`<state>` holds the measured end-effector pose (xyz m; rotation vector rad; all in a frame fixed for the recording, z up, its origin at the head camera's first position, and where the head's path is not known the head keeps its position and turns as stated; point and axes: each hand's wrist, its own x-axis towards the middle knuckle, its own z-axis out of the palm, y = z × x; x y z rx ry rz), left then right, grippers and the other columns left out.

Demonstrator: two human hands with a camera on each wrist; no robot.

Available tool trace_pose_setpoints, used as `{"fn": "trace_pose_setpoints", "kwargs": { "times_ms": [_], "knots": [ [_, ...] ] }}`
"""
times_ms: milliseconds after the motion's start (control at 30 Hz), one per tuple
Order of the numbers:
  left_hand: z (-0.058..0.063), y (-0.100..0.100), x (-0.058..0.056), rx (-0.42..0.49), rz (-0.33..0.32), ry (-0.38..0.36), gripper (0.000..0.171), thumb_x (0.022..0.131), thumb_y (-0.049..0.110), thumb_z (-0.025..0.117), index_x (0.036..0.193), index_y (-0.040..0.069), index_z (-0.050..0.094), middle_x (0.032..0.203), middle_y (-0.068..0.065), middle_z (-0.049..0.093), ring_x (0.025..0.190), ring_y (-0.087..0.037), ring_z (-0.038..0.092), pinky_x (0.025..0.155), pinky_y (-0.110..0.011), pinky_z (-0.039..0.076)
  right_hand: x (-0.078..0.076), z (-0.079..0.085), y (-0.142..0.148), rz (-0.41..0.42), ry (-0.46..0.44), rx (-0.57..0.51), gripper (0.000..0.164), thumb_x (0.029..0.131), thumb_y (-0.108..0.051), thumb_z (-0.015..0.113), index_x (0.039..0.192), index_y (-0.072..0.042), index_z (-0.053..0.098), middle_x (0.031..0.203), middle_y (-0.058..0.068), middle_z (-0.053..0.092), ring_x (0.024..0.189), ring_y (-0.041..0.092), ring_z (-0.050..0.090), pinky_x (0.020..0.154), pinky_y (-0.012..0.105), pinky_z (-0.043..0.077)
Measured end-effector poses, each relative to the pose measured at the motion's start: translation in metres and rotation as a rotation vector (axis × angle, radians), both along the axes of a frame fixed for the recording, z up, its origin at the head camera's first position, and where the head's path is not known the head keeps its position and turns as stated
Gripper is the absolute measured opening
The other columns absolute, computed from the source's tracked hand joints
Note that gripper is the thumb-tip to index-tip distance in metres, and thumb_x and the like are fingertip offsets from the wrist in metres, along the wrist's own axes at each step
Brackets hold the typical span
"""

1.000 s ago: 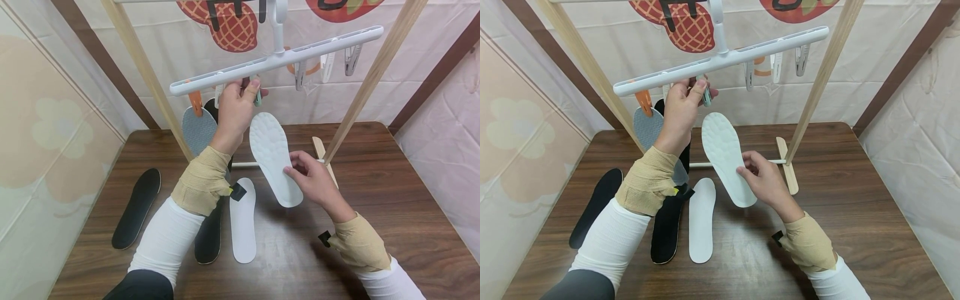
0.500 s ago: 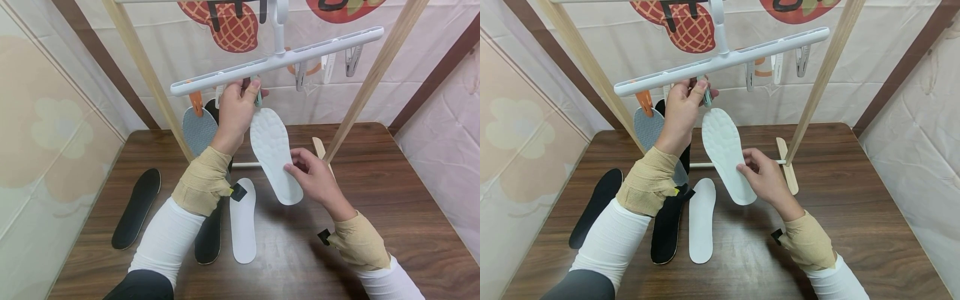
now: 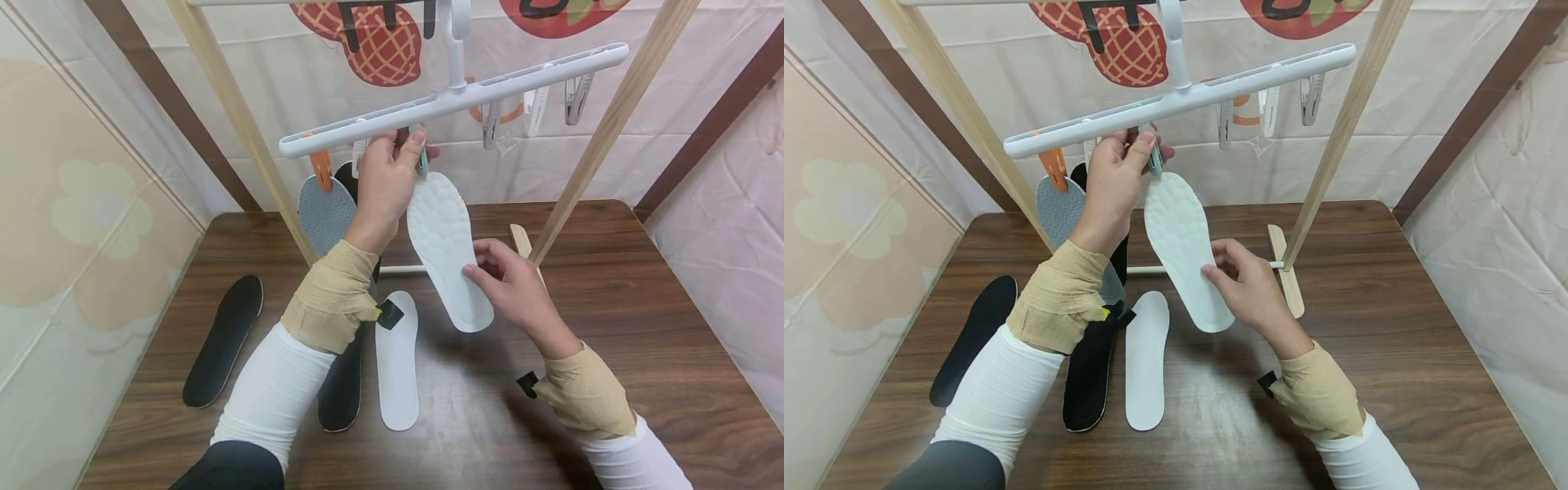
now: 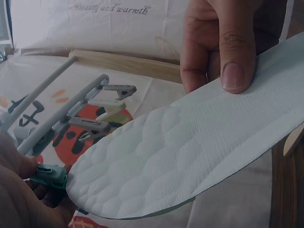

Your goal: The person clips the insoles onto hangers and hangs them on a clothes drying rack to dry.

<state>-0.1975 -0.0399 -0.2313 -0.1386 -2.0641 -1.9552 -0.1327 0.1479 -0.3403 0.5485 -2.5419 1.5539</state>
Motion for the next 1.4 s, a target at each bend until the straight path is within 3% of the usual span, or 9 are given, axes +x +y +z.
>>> {"fn": "trace_pose_setpoints", "kwargs": {
  "times_ms": [867,1400],
  "knots": [
    [0.003,-0.001,0.002,-0.021,0.015,-0.029,0.023,0.104,0.023,0.057,0.115,0.005,0.064,0.100,-0.015,0.074,0.097,-0.015,0.070,0.076,-0.022,0.047,-0.002,0.012,-0.004,0.000,0.043,0.000,0.025,0.094,-0.006,0.071,0.118,-0.002,0.066,0.094,0.012,0.073,0.078,0.017,0.065,0.069,0.020,0.049],
    [0.002,-0.003,0.003,0.001,-0.011,0.002,0.022,0.105,0.022,0.056,0.117,0.004,0.063,0.098,-0.014,0.072,0.090,-0.014,0.066,0.072,-0.023,0.046,-0.005,0.018,-0.009,0.004,0.055,0.005,0.028,0.094,-0.004,0.071,0.120,-0.002,0.064,0.096,0.011,0.073,0.081,0.019,0.066,0.069,0.020,0.050]
  ]
}}
